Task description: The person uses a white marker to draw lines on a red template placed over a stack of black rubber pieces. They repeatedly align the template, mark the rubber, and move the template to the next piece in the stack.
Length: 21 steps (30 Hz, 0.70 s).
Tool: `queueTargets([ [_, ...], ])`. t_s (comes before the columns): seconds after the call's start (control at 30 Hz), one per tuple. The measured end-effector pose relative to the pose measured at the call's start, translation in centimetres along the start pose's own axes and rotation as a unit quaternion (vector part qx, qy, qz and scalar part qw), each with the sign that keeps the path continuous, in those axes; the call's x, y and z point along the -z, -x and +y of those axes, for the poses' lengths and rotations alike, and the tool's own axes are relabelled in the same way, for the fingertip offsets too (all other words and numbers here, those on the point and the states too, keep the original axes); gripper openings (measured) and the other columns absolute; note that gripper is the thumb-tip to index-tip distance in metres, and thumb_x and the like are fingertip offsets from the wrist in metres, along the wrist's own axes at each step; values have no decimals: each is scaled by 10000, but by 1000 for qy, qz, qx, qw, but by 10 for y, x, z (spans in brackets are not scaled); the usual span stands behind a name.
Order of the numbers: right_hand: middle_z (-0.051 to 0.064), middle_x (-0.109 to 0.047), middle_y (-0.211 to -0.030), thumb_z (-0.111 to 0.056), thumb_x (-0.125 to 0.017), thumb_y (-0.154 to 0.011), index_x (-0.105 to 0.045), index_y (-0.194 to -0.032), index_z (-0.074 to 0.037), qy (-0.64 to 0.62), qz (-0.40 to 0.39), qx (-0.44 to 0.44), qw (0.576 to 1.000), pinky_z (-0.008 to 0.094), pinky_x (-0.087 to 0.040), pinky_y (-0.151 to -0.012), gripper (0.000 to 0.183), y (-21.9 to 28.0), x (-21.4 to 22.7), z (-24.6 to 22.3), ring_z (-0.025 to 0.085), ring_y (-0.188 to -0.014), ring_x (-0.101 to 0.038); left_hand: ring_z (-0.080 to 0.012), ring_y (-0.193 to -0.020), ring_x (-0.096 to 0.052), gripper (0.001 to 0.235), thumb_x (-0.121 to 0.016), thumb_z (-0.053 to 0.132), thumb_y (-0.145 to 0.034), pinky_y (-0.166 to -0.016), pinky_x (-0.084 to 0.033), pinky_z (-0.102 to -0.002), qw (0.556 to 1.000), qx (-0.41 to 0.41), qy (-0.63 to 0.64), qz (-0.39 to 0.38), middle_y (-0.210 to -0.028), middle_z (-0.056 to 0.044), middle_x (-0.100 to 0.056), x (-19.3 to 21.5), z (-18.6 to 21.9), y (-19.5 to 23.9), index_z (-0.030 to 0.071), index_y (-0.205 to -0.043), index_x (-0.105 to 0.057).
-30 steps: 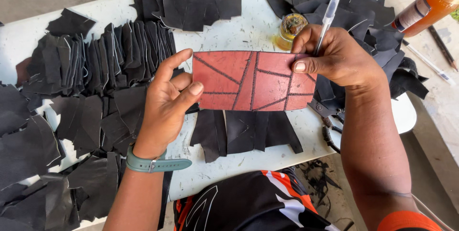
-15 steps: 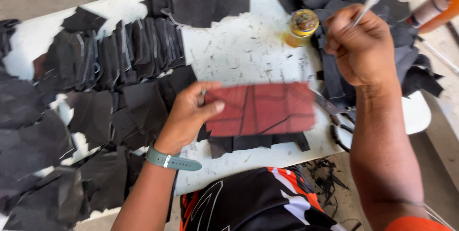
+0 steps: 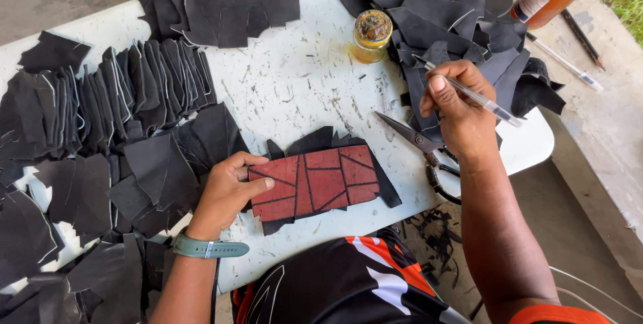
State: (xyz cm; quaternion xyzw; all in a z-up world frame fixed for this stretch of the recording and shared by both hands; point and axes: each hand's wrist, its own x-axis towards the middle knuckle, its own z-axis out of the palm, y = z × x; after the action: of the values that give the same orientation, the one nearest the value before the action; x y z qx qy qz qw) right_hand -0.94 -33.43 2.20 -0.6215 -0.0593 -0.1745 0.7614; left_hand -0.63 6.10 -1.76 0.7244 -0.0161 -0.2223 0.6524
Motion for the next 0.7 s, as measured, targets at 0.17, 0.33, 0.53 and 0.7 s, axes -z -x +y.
queueTargets([
  [0.17, 81, -654, -962, -167, -688, -1085, -612, -1130, -12, 38, -7, -2, 999, 273, -526, -723, 178, 1, 0, 4, 135, -804, -644, -135, -797, -725, 402, -761, -47, -796, -681, -594, -271, 1000, 11, -9, 15, -913, -153, -782, -1, 0, 1, -46, -1187, -669],
  [0.33, 77, -656, -947, -164, -690, -1079, -608, -1117, -13, 32, -9, -3, 999, 273, -529, -710, 176, 0, -5, 1, 135, -798, -648, -126, -787, -730, 397, -765, -32, -797, -679, -595, -262, 999, 19, -34, 35, -911, -147, -787, -5, 6, 5, -41, -1184, -675],
  [0.53, 77, -650, -951, -169, -692, -1083, -605, -1117, -14, 30, -19, -2, 999, 276, -536, -713, 180, 1, -8, 2, 135, -800, -648, -123, -787, -734, 391, -764, -24, -805, -676, -597, -260, 999, 8, -31, 36, -912, -141, -787, -7, 8, 8, -42, -1185, -671],
  [0.7, 81, -645, -973, -167, -689, -1090, -604, -1117, -12, 29, -26, 0, 999, 277, -532, -717, 180, 1, -9, 5, 136, -805, -645, -116, -801, -738, 383, -755, -12, -826, -679, -597, -253, 999, -3, -30, 26, -924, -141, -795, -8, 8, 6, -40, -1196, -662],
])
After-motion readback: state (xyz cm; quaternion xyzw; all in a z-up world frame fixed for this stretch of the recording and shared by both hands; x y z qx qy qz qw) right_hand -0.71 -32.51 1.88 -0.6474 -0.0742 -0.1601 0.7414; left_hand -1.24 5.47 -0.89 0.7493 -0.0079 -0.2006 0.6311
